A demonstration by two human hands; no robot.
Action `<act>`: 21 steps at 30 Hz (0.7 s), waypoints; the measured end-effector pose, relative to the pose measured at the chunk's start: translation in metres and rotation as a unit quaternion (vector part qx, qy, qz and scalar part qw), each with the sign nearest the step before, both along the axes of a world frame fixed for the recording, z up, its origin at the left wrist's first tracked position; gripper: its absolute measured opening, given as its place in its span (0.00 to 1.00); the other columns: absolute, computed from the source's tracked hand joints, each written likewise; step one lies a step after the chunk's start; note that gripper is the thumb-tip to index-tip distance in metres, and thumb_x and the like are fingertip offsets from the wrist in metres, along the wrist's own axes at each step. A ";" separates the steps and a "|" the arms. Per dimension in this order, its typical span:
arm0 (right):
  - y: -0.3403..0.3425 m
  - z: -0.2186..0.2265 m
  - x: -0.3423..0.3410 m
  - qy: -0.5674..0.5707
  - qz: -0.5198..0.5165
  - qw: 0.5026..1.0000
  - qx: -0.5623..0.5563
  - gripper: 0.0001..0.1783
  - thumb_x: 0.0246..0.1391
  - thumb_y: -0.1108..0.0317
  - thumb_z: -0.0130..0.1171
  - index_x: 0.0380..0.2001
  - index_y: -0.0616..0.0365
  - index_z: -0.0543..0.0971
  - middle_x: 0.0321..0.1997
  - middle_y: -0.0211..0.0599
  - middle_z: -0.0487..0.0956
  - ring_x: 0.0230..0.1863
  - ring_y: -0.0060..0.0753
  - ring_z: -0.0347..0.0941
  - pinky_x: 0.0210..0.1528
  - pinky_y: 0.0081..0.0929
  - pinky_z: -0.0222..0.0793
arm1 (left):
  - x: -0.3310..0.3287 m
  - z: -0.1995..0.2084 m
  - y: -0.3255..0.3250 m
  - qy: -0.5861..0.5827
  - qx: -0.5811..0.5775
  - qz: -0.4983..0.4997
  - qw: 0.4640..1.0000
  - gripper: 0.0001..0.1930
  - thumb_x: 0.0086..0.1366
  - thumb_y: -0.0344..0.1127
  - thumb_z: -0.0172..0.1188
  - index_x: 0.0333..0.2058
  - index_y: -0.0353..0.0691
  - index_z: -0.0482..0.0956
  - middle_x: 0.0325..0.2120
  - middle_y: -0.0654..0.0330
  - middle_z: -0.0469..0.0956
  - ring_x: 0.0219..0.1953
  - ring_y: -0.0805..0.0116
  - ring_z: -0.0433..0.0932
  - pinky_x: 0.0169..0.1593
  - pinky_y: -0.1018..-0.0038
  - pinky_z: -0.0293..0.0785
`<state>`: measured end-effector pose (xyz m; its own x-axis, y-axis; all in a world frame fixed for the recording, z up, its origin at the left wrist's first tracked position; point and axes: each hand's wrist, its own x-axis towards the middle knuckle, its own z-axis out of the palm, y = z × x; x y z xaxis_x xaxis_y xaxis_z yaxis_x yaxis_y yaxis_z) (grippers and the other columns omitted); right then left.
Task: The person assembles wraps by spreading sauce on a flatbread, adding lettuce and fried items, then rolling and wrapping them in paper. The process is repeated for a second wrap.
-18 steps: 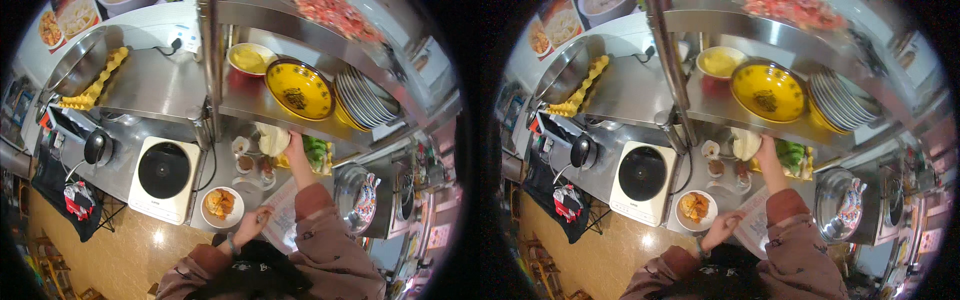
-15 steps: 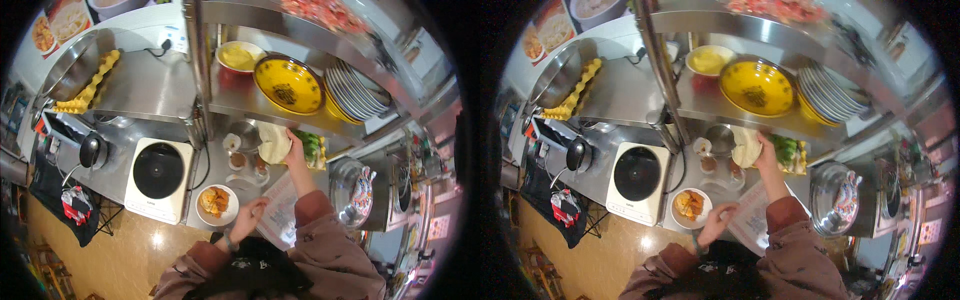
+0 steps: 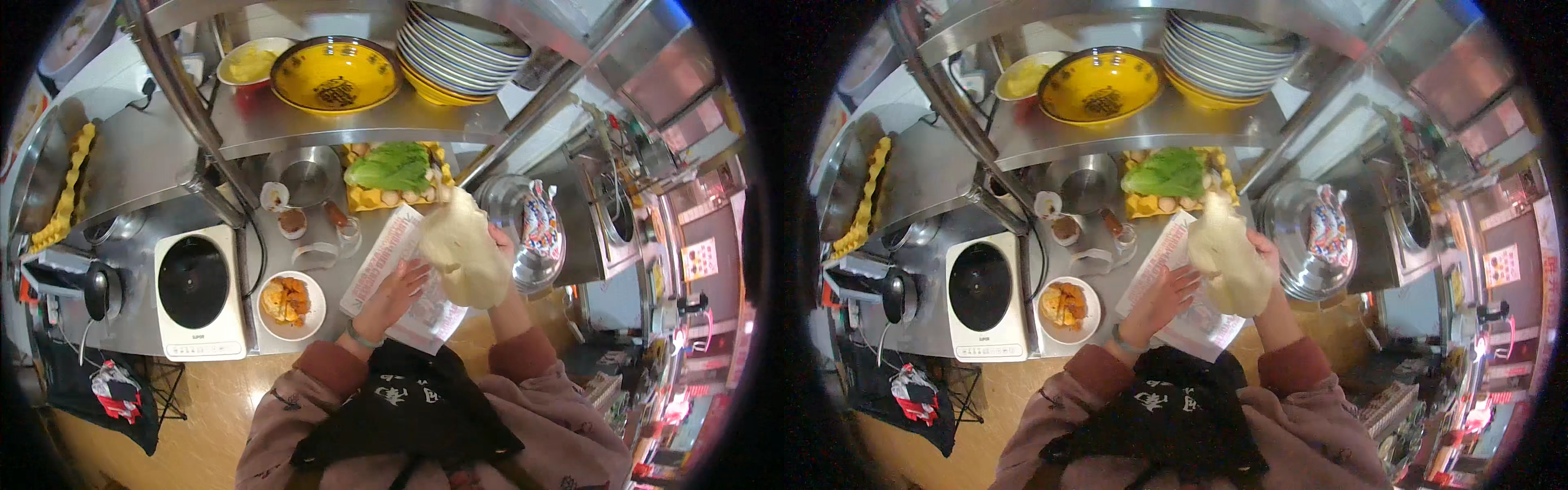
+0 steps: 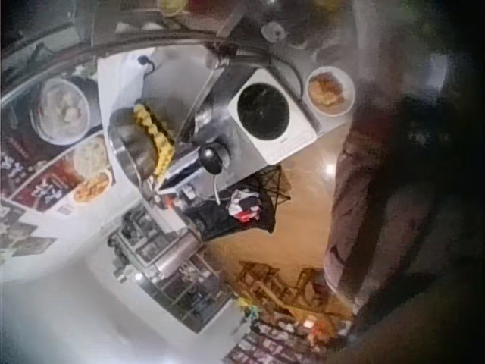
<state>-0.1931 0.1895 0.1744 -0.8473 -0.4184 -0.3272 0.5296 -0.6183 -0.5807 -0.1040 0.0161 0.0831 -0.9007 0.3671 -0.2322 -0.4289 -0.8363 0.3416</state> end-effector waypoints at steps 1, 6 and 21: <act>0.004 -0.001 0.002 -0.004 -0.005 1.000 0.001 0.22 0.54 0.60 0.42 0.44 0.65 0.73 0.42 0.46 0.77 0.43 0.43 0.74 0.49 0.40 0.69 | -0.004 0.002 0.001 0.019 0.074 -0.049 0.996 0.26 0.65 0.47 0.48 0.57 0.40 0.59 0.55 0.58 0.63 0.58 0.68 0.59 0.60 0.67 0.51; 0.037 -0.031 0.009 0.014 -0.110 0.992 0.052 0.22 0.49 0.60 0.46 0.42 0.65 0.74 0.40 0.43 0.78 0.41 0.42 0.75 0.47 0.37 0.70 | -0.010 0.008 -0.011 0.114 -0.004 0.071 0.991 0.21 0.63 0.35 0.49 0.54 0.37 0.63 0.52 0.58 0.67 0.55 0.65 0.65 0.56 0.64 0.63; 0.027 -0.142 0.077 0.481 0.131 0.621 0.605 0.11 0.44 0.72 0.57 0.34 0.58 0.74 0.35 0.43 0.74 0.38 0.48 0.70 0.41 0.36 0.67 | 0.028 -0.107 -0.037 -0.098 -0.407 -0.067 0.905 0.18 0.58 0.30 0.52 0.48 0.30 0.70 0.40 0.60 0.74 0.35 0.73 0.74 0.37 0.80 0.70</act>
<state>-0.1160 0.2168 0.0328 -0.8483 -0.5251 0.0680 -0.4321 0.6124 -0.6620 -0.0760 -0.0213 -0.0235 -0.7729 0.1039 -0.6260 -0.6270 -0.2775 0.7280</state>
